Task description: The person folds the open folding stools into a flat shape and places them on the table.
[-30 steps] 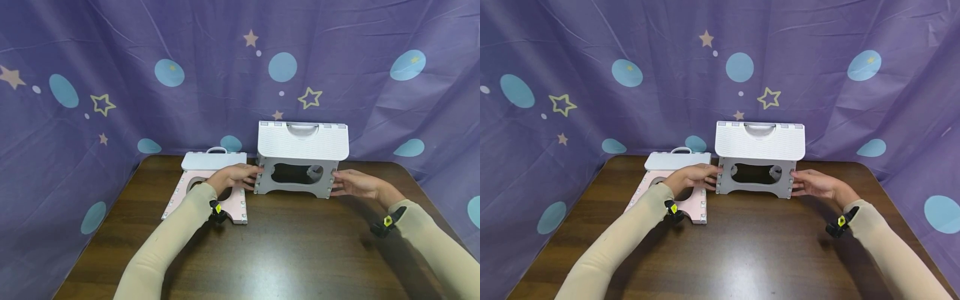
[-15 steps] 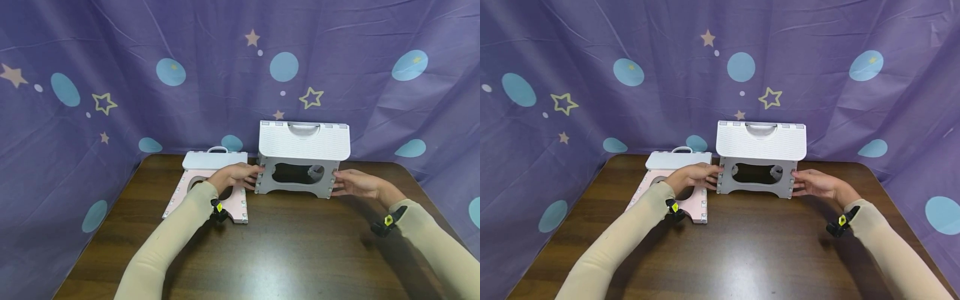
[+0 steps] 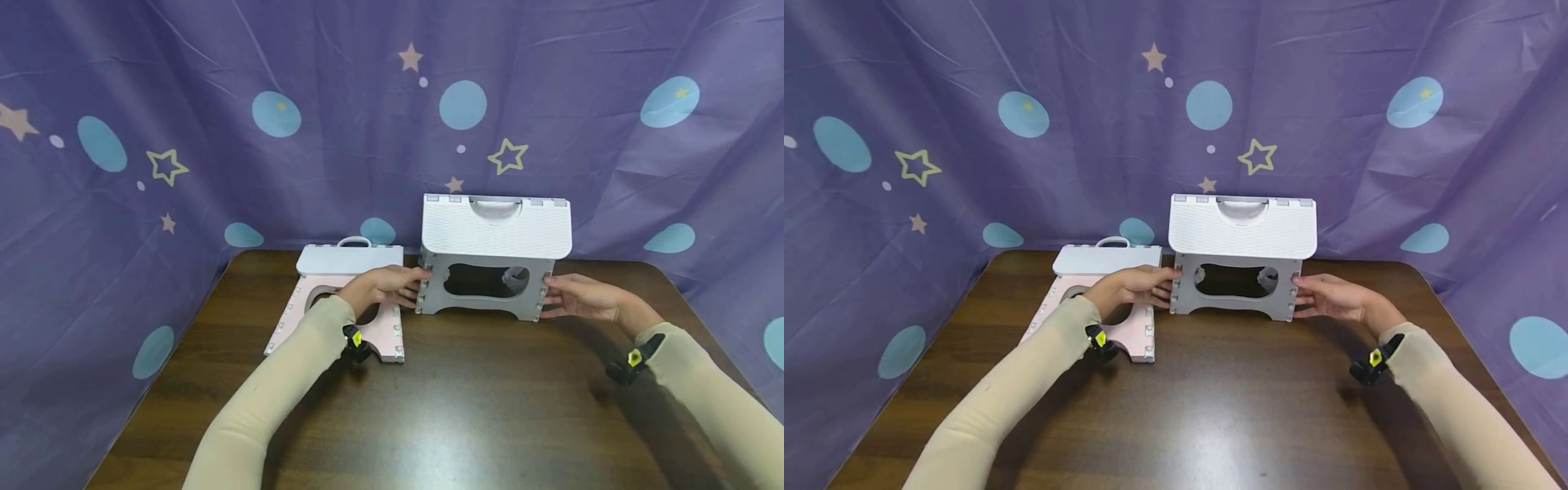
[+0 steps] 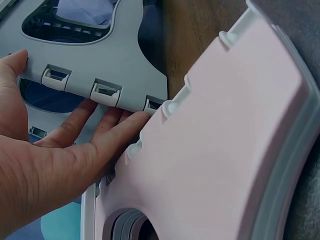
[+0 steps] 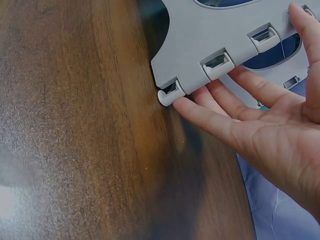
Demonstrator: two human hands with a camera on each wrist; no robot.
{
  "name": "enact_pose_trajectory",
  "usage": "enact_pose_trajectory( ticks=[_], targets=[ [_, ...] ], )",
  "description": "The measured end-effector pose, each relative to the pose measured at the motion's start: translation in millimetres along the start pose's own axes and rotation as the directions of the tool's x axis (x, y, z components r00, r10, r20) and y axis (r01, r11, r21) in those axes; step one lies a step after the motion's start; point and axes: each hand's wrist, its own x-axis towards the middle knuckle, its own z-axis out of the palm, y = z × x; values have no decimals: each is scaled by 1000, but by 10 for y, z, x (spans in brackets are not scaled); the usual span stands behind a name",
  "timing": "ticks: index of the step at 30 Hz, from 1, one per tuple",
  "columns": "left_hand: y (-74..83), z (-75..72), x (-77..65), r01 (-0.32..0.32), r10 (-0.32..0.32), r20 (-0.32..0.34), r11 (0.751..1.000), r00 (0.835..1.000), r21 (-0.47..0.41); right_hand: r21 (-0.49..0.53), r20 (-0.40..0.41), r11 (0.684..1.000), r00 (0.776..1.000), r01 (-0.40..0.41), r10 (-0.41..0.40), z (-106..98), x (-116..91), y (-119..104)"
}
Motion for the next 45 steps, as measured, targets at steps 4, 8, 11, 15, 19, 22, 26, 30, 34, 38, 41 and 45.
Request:
enact_pose_trajectory(
  ticks=[4,8,11,15,19,22,26,30,34,38,41,45],
  targets=[
    [2,10,1,3,-3,-2,1000,1000,-7,-4,-7,1000,1000,-19,19,0,-4,7],
    [-8,17,12,2,-2,-1,1000,1000,-9,-12,-18,999,999,-33,33,-2,-8,18],
    [-13,15,19,-1,1,-2,1000,1000,-5,-27,-25,999,999,-32,32,-6,-10,23],
    [-10,3,24,-2,2,-2,1000,1000,9,-41,-19,999,999,-27,26,-11,-14,24],
    [-4,-20,28,-5,4,8,1000,1000,23,-38,-3,999,1000,-17,17,-17,-12,20],
    [10,-33,24,-7,7,15,1000,1000,29,-31,1,999,1000,-11,11,-26,-6,16],
    [24,-48,24,-8,7,27,999,1000,35,-21,10,1000,1000,-3,4,-41,2,13],
    [37,-52,20,-9,7,35,999,999,42,-12,29,1000,1000,4,-4,-49,5,11],
    [40,-53,8,-12,10,36,999,999,48,-2,46,1000,999,11,-11,-55,13,17],
    [20,-62,21,-18,16,34,998,999,55,5,53,1000,998,15,-15,-59,23,23],
    [4,-63,41,-20,19,29,999,999,51,10,59,1000,998,17,-17,-60,26,24],
    [-2,-50,52,-26,25,24,998,999,49,10,67,1000,998,16,-16,-59,18,10]
  ],
)
